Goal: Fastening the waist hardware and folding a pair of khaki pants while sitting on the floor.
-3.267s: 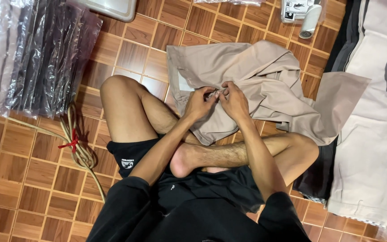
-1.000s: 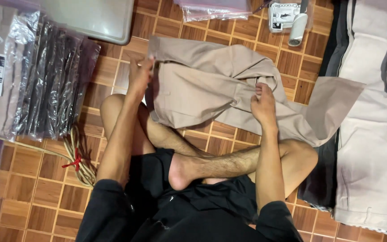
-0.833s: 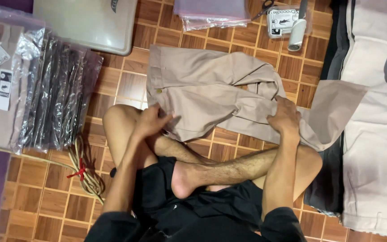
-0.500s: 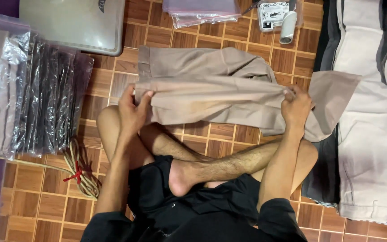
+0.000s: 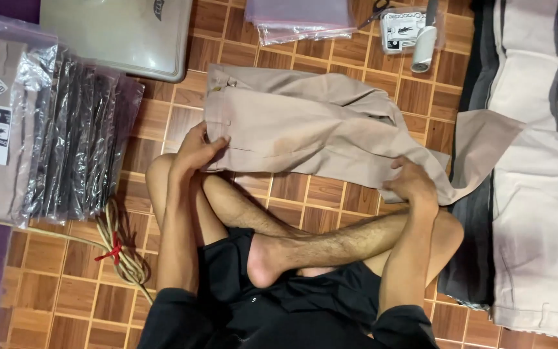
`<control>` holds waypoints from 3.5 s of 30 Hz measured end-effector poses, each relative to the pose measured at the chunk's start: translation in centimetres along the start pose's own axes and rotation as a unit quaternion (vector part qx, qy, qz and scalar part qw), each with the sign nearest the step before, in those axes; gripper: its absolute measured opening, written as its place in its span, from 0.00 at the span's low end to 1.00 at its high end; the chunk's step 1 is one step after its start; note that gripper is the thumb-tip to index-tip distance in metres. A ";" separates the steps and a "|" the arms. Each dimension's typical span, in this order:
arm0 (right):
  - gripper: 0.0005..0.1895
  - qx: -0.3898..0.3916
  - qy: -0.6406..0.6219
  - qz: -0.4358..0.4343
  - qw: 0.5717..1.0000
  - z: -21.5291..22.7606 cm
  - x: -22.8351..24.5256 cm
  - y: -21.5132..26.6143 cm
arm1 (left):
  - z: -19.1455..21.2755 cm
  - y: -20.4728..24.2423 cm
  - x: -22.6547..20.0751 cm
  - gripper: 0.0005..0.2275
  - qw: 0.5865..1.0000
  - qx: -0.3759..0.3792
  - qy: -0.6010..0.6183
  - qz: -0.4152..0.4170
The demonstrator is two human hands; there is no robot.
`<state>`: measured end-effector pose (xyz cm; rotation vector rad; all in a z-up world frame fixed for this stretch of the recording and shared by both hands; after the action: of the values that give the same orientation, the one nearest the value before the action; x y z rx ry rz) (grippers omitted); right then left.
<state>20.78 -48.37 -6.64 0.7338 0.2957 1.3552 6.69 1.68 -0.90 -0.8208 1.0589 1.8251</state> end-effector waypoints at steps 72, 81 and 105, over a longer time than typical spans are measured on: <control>0.10 -0.389 -0.144 0.310 0.856 1.9 11.8 3.3 | 2.4 0.4 -3.7 0.08 0.935 -0.291 -0.089 -0.183; 0.10 -0.377 -0.133 0.327 0.856 1.8 12.2 3.6 | 2.3 -0.8 -2.7 0.07 0.939 -0.241 0.101 -0.222; 0.08 -0.381 -0.135 0.320 0.857 1.7 12.5 3.8 | 2.2 0.0 -2.2 0.14 0.960 -0.270 -0.043 -0.054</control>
<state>21.61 -36.89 -0.29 0.3276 -0.7545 1.7856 7.37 2.89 1.88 -1.0783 0.4449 2.0609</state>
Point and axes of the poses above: each hand's wrist, its own y-axis away from the middle knuckle, its own z-axis out of the back of the hand, x = y × z, the point moved 8 cm from there along -y, towards the middle knuckle, and after that the axes turned 4 degrees about -z, right-handed, at the moved point
